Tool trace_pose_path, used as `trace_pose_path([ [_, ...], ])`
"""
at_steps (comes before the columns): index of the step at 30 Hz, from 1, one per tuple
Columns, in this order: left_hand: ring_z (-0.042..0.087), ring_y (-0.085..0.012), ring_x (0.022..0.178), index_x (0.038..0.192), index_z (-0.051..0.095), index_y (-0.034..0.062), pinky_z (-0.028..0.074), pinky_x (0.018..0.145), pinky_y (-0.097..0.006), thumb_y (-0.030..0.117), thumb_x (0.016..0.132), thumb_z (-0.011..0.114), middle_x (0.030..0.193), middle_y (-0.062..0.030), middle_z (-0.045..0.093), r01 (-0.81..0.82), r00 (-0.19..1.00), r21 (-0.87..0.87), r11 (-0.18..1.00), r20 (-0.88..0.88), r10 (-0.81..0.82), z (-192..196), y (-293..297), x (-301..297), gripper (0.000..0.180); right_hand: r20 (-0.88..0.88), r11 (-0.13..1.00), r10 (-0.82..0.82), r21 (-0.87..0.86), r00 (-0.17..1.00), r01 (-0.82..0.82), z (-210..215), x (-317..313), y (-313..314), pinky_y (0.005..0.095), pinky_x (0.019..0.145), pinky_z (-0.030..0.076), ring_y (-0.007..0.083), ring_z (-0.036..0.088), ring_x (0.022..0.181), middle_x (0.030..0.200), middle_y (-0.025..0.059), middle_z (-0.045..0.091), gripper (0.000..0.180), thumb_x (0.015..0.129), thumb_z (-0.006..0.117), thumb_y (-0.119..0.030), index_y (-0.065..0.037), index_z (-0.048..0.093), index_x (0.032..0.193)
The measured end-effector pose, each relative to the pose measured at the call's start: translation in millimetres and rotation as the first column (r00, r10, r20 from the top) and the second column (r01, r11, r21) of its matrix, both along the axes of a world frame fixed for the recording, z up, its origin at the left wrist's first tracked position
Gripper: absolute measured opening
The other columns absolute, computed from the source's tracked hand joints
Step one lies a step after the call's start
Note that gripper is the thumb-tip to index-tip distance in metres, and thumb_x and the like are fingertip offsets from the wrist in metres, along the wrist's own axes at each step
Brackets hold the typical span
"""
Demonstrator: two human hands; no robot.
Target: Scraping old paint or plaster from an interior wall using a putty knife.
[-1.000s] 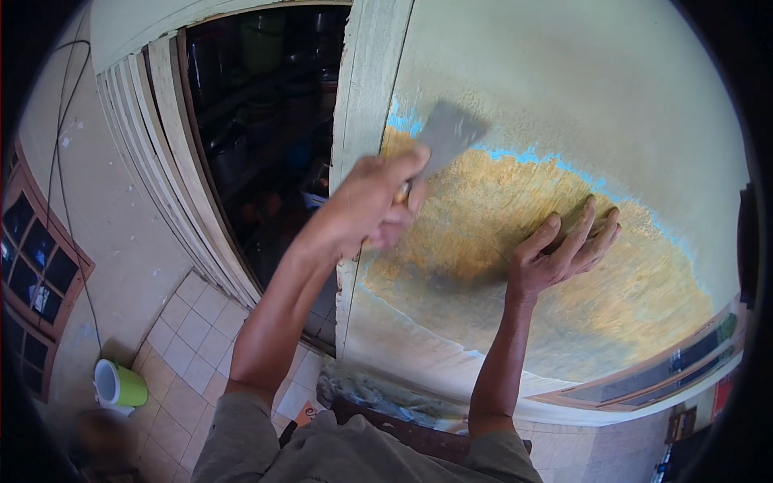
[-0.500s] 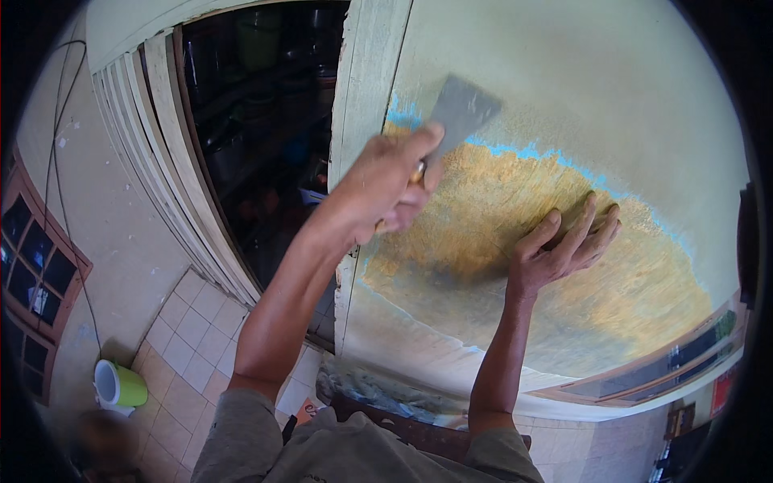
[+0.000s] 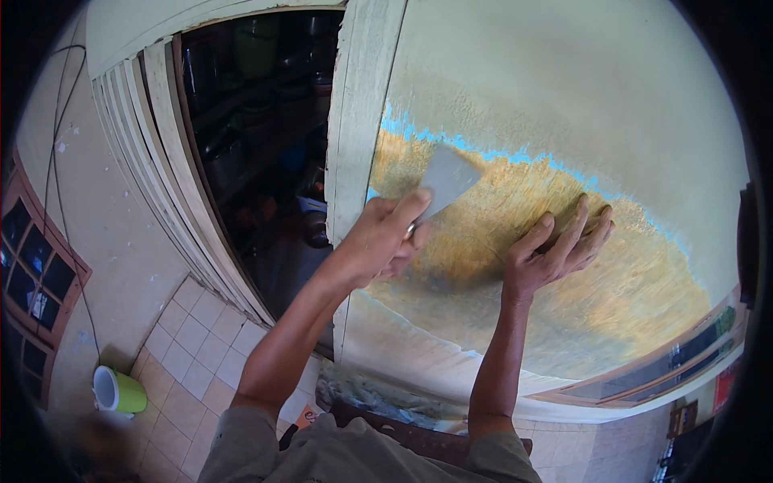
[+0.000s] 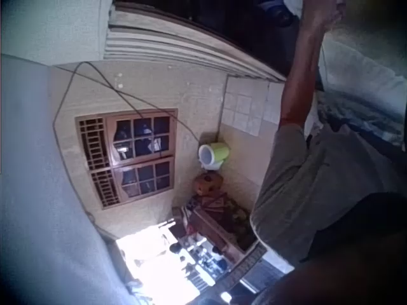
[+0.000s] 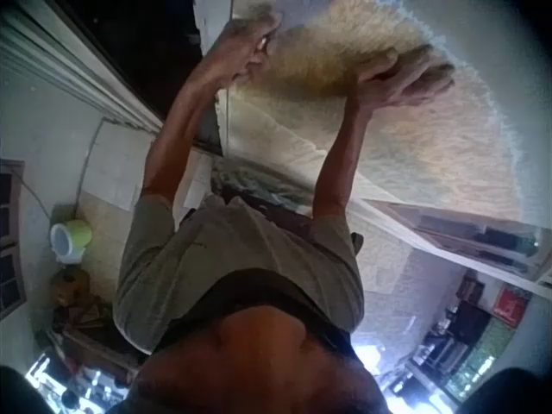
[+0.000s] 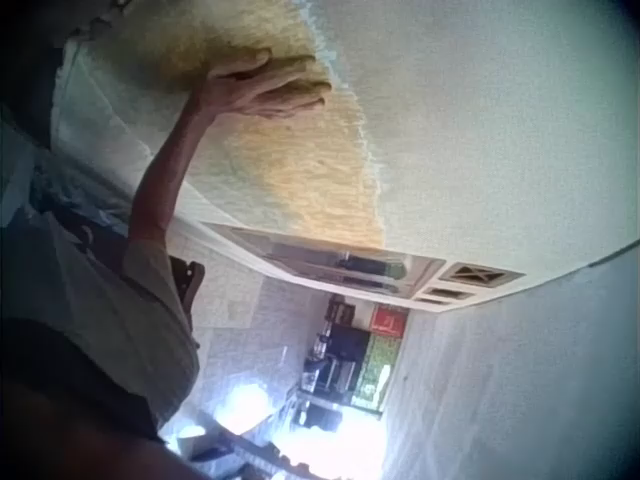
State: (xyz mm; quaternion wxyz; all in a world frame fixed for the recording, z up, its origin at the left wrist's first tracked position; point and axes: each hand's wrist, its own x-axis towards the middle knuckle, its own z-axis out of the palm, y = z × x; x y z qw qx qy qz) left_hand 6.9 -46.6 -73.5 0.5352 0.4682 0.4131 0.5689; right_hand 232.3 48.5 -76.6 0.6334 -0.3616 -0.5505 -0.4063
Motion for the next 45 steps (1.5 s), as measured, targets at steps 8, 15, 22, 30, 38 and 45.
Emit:
trace_pose_path([
  [8, 0.028, -0.0041, 0.037, 0.062, 0.049, 0.0136, 0.02, 0.033, -0.025, 0.059, 0.103, 0.051, 0.048, 0.0079, 0.031, -0.068, 0.997, 0.027, 0.997, -0.026, 0.068, 44.2, -1.4, -0.7, 0.061, -0.006, 1.0, 0.024, -0.011, 1.0, -0.025, -1.9, 0.5, 2.4, 0.0581, 0.119, 0.024, 0.0465, 0.029, 0.149, 0.16, 0.0231, 0.037, 0.049, 0.099, 0.056, -0.025, -0.006, 0.057, 0.145],
  [15, 0.027, -0.0044, 0.037, 0.062, 0.047, 0.0126, 0.02, 0.033, -0.026, 0.061, 0.103, 0.049, 0.048, 0.0078, 0.03, -0.054, 0.998, -0.042, 0.998, 0.012, 0.054, 2.3, -5.3, -1.6, 0.063, 0.006, 1.0, 0.017, -0.009, 1.0, -0.017, -3.9, 5.4, 5.0, 0.0578, 0.119, 0.024, 0.0469, 0.03, 0.149, 0.16, 0.0233, 0.037, 0.048, 0.1, 0.056, -0.025, -0.005, 0.058, 0.144],
  [22, 0.027, -0.0042, 0.038, 0.059, 0.044, 0.0141, 0.019, 0.033, -0.025, 0.061, 0.102, 0.051, 0.048, 0.0067, 0.031, -0.101, 0.992, -0.058, 0.993, -0.078, 0.096, 32.4, -11.6, -7.2, 0.064, 0.0, 1.0, 0.005, -0.003, 1.0, -0.005, -3.5, 8.2, 1.9, 0.0576, 0.119, 0.025, 0.0464, 0.03, 0.149, 0.16, 0.0234, 0.037, 0.048, 0.1, 0.055, -0.026, -0.006, 0.058, 0.144],
  [30, 0.023, -0.0044, 0.036, 0.061, 0.045, 0.0123, 0.018, 0.033, -0.026, 0.056, 0.105, 0.049, 0.047, 0.0069, 0.029, -0.079, 0.996, 0.004, 0.997, -0.029, 0.079, 48.9, -11.8, -28.9, 0.062, -0.009, 1.0, 0.007, -0.001, 1.0, -0.007, 0.7, -1.3, -4.2, 0.0572, 0.12, 0.025, 0.0444, 0.031, 0.149, 0.158, 0.0226, 0.04, 0.047, 0.1, 0.057, -0.022, -0.004, 0.057, 0.143],
  [38, 0.025, -0.0042, 0.036, 0.06, 0.045, 0.0125, 0.018, 0.032, -0.024, 0.054, 0.105, 0.05, 0.047, 0.007, 0.03, -0.052, 0.998, -0.063, 0.997, 0.024, 0.054, 19.2, -14.1, -38.0, 0.061, -0.012, 1.0, -0.008, -0.014, 1.0, 0.007, 0.0, -0.3, -5.6, 0.0571, 0.12, 0.026, 0.0434, 0.032, 0.149, 0.158, 0.0227, 0.041, 0.046, 0.101, 0.056, -0.023, -0.004, 0.058, 0.143],
  [45, 0.027, -0.0047, 0.035, 0.059, 0.045, 0.0131, 0.019, 0.031, -0.025, 0.054, 0.105, 0.051, 0.047, 0.0064, 0.032, -0.091, 0.992, -0.022, 0.996, -0.092, 0.089, 26.4, -15.0, -45.7, 0.061, -0.019, 1.0, -0.004, 0.007, 1.0, 0.005, 0.8, -5.2, -3.1, 0.0566, 0.119, 0.027, 0.0416, 0.033, 0.149, 0.157, 0.0225, 0.041, 0.045, 0.101, 0.056, -0.023, -0.004, 0.059, 0.142],
])
